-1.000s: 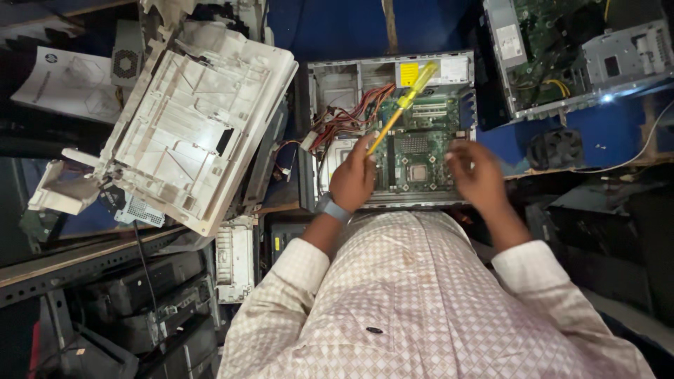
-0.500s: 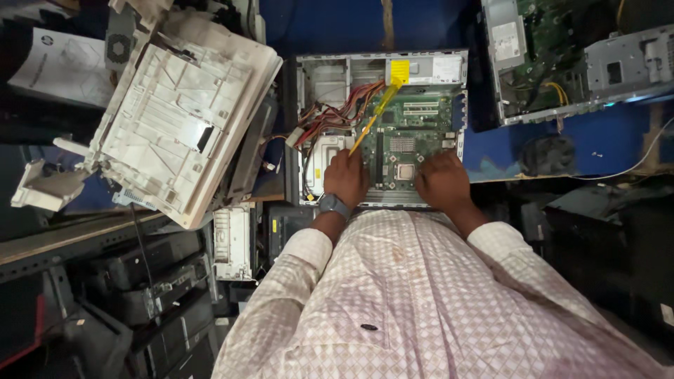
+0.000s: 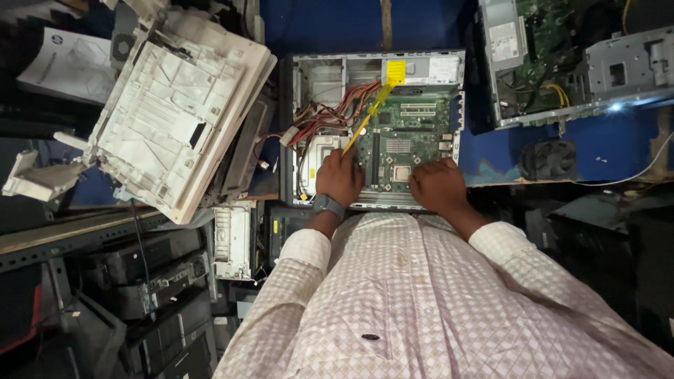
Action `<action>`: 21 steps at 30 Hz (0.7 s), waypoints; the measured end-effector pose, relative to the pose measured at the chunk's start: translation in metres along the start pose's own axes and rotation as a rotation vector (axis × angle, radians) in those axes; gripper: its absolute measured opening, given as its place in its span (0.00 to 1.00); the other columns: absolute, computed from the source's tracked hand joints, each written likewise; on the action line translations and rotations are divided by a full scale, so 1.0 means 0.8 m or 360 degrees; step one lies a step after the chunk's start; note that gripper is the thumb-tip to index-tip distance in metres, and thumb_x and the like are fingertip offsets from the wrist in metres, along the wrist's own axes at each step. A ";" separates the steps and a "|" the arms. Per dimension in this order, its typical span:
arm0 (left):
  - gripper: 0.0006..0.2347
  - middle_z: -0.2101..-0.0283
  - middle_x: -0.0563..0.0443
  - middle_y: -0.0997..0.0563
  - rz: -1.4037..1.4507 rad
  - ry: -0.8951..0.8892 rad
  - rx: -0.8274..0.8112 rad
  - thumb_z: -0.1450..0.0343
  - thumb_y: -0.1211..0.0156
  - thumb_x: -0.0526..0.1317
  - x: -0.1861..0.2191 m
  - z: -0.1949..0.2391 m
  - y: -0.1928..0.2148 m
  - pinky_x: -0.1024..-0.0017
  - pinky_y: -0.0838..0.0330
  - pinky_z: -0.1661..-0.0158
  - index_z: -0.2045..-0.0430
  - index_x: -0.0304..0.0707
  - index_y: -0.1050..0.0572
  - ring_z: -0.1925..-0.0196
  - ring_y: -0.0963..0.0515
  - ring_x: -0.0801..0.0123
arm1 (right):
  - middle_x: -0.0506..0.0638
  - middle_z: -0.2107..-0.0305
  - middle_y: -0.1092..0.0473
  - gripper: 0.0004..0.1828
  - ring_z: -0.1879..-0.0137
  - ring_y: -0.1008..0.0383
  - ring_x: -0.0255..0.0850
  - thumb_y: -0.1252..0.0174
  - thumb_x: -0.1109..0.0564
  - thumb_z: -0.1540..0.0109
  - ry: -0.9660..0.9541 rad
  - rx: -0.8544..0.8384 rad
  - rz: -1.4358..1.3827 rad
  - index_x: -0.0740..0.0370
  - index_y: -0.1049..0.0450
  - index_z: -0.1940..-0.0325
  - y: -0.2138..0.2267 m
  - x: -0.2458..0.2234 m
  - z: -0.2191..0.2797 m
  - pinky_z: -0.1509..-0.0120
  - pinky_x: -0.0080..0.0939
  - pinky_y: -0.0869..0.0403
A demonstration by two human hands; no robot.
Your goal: The person uses a yellow screwdriver to remove screws from a computer motherboard inside an open case. They repeatedly loosen and remove screws from various points on the board while working in a cluttered repair area.
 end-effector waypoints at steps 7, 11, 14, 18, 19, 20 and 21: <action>0.17 0.54 0.40 0.25 -0.0010 0.0033 -0.0033 0.35 0.38 0.42 -0.001 -0.004 -0.002 0.53 0.27 0.57 0.53 0.39 0.26 0.54 0.24 0.46 | 0.53 0.74 0.25 0.10 0.63 0.23 0.49 0.41 0.53 0.42 0.0020 -0.0031 -0.0010 0.58 0.24 0.76 0.004 -0.001 0.000 0.50 0.52 0.32; 0.16 0.54 0.41 0.26 -0.0018 -0.0016 -0.0009 0.34 0.39 0.42 -0.001 -0.001 -0.002 0.53 0.27 0.56 0.54 0.38 0.26 0.55 0.24 0.47 | 0.52 0.74 0.24 0.10 0.62 0.23 0.49 0.42 0.53 0.41 0.0017 -0.0053 -0.0059 0.58 0.24 0.76 0.000 -0.001 0.002 0.50 0.52 0.32; 0.14 0.54 0.42 0.25 -0.0002 0.0011 0.0007 0.33 0.40 0.41 -0.001 -0.005 -0.002 0.54 0.27 0.56 0.54 0.40 0.25 0.54 0.24 0.48 | 0.52 0.73 0.24 0.09 0.62 0.23 0.49 0.42 0.53 0.42 -0.0005 -0.0038 -0.0078 0.57 0.24 0.74 0.001 0.004 0.000 0.50 0.51 0.32; 0.14 0.55 0.41 0.26 -0.0013 0.0000 -0.0005 0.34 0.39 0.41 -0.002 -0.001 -0.001 0.54 0.27 0.56 0.55 0.39 0.25 0.55 0.24 0.48 | 0.52 0.72 0.24 0.10 0.62 0.23 0.49 0.43 0.51 0.41 -0.0003 -0.0076 -0.0009 0.57 0.24 0.73 -0.007 0.003 0.003 0.49 0.52 0.33; 0.14 0.54 0.41 0.26 -0.0013 -0.0004 0.0006 0.34 0.39 0.41 -0.002 0.000 0.000 0.54 0.27 0.56 0.56 0.39 0.25 0.55 0.24 0.48 | 0.52 0.72 0.24 0.11 0.61 0.23 0.49 0.43 0.51 0.40 -0.0020 -0.0094 0.0016 0.57 0.24 0.73 -0.009 0.003 0.004 0.49 0.52 0.33; 0.13 0.54 0.41 0.26 -0.0012 -0.0009 0.0017 0.33 0.39 0.41 -0.001 0.000 0.001 0.54 0.27 0.56 0.56 0.39 0.25 0.55 0.24 0.48 | 0.52 0.72 0.24 0.11 0.61 0.23 0.49 0.44 0.51 0.40 -0.0036 -0.0112 0.0041 0.57 0.24 0.73 -0.010 0.004 0.004 0.49 0.52 0.33; 0.13 0.54 0.41 0.25 -0.0017 -0.0010 0.0030 0.34 0.39 0.41 0.000 -0.001 0.001 0.54 0.27 0.56 0.56 0.40 0.25 0.55 0.24 0.48 | 0.52 0.72 0.24 0.11 0.62 0.23 0.49 0.44 0.50 0.40 -0.0052 -0.0153 0.0045 0.57 0.24 0.73 -0.012 0.006 0.004 0.50 0.52 0.33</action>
Point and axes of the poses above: each hand's wrist, its own z-axis away from the middle knuckle, its own y-axis out of the back of the hand, x = y × z, the point moved 8 cm from there along -z, towards the middle knuckle
